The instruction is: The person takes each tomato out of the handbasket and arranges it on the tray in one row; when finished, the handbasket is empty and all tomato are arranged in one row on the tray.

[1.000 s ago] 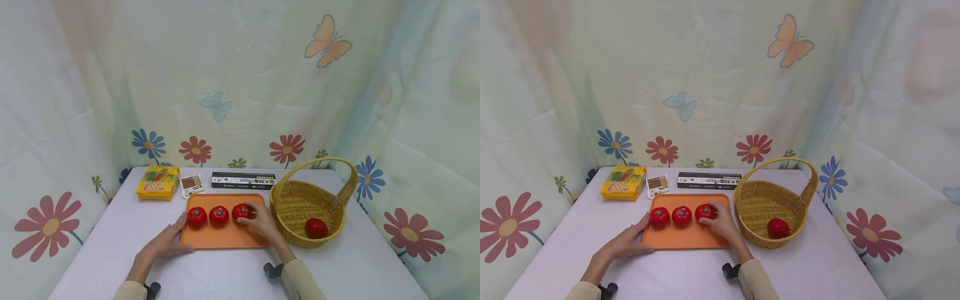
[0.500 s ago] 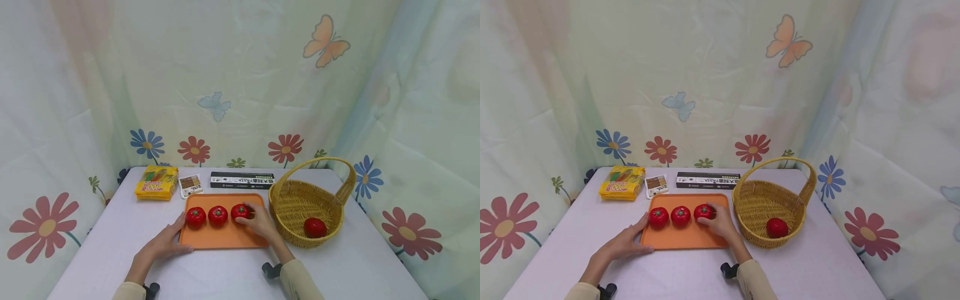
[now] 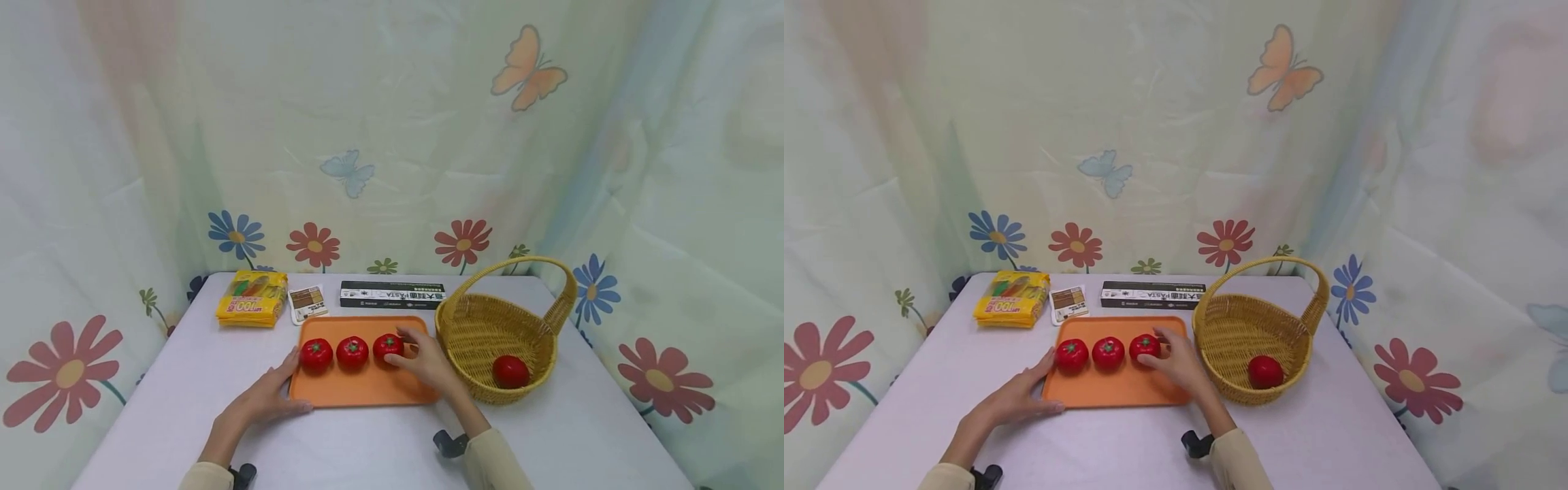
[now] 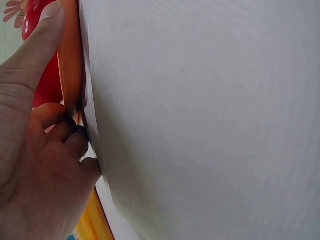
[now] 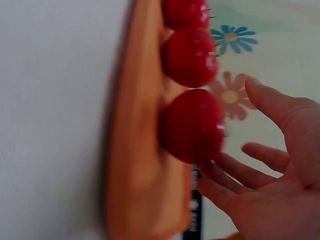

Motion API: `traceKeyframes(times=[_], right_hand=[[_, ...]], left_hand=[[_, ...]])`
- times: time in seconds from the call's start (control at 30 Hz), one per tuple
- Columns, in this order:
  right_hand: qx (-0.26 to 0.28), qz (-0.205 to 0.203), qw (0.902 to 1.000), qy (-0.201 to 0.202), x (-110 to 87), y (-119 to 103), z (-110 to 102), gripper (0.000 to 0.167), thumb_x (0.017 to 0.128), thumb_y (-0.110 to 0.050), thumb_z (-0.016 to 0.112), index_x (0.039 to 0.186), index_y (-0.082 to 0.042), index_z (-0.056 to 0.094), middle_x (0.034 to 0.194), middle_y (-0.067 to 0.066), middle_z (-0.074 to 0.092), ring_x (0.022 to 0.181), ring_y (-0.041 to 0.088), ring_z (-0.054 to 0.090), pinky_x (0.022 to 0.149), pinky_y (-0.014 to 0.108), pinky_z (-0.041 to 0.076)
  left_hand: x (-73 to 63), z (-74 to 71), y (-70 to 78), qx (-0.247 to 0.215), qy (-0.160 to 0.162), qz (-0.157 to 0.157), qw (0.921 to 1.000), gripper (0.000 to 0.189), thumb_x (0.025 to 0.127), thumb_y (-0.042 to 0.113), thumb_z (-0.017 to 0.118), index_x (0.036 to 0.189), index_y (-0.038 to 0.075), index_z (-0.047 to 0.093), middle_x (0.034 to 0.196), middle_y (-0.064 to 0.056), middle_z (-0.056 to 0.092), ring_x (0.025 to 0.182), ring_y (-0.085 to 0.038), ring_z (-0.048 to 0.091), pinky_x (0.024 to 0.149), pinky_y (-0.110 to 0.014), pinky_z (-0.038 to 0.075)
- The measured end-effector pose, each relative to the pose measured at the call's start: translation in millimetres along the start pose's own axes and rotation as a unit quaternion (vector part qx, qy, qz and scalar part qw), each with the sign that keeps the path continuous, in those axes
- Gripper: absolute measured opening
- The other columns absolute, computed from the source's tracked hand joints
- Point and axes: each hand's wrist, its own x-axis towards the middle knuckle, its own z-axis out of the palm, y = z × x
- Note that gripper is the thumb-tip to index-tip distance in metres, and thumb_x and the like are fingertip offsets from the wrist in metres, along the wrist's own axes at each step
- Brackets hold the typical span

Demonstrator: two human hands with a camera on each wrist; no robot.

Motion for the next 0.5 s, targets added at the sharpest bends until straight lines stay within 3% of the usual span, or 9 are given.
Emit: traceKeyframes(times=[0.13, 0.3, 0.4, 0.5], right_hand=[[-0.026, -0.026, 0.9960, -0.082, -19.2, -17, -37, 0.054, 0.098, -0.026, 0.083, 0.144, -0.002, 0.066, 0.139, 0.017, 0.070, 0.128, 0.038, 0.067, 0.109, 0.055, 0.057], [-0.040, -0.072, 0.9703, -0.228, -43.7, -23, -105, 0.031, 0.104, -0.027, 0.075, 0.128, -0.008, 0.074, 0.120, 0.008, 0.077, 0.109, 0.022, 0.072, 0.099, 0.036, 0.062], [-0.025, -0.064, 0.9639, -0.257, -53.8, -13, -144, 0.024, 0.106, -0.024, 0.073, 0.124, -0.008, 0.074, 0.113, 0.007, 0.078, 0.102, 0.023, 0.073, 0.089, 0.028, 0.063], [-0.005, -0.021, 0.9674, -0.252, -56.6, 9, -173, 0.031, 0.106, -0.023, 0.071, 0.127, 0.000, 0.071, 0.111, 0.013, 0.077, 0.100, 0.033, 0.072, 0.081, 0.031, 0.065]], left_hand=[[-1.9, -1.5, 1.2, -0.005, -0.002, 0.004, 1.0000, 0.121, 0.082, 0.050, 0.093, 0.173, 0.012, 0.023, 0.178, -0.015, 0.022, 0.162, -0.050, 0.020, 0.129, -0.070, 0.015], [-1.0, -1.2, 1.8, -0.005, -0.005, 0.007, 1.0000, 0.121, 0.082, 0.050, 0.093, 0.172, 0.012, 0.023, 0.179, -0.015, 0.021, 0.162, -0.050, 0.019, 0.129, -0.070, 0.014], [-0.9, -1.3, 0.8, -0.004, -0.005, 0.006, 1.0000, 0.120, 0.082, 0.049, 0.093, 0.172, 0.011, 0.024, 0.179, -0.014, 0.020, 0.163, -0.049, 0.018, 0.130, -0.070, 0.014], [-1.7, -1.6, -0.8, -0.004, -0.005, 0.004, 1.0000, 0.120, 0.082, 0.050, 0.093, 0.172, 0.011, 0.024, 0.179, -0.014, 0.020, 0.163, -0.050, 0.018, 0.129, -0.070, 0.014]])
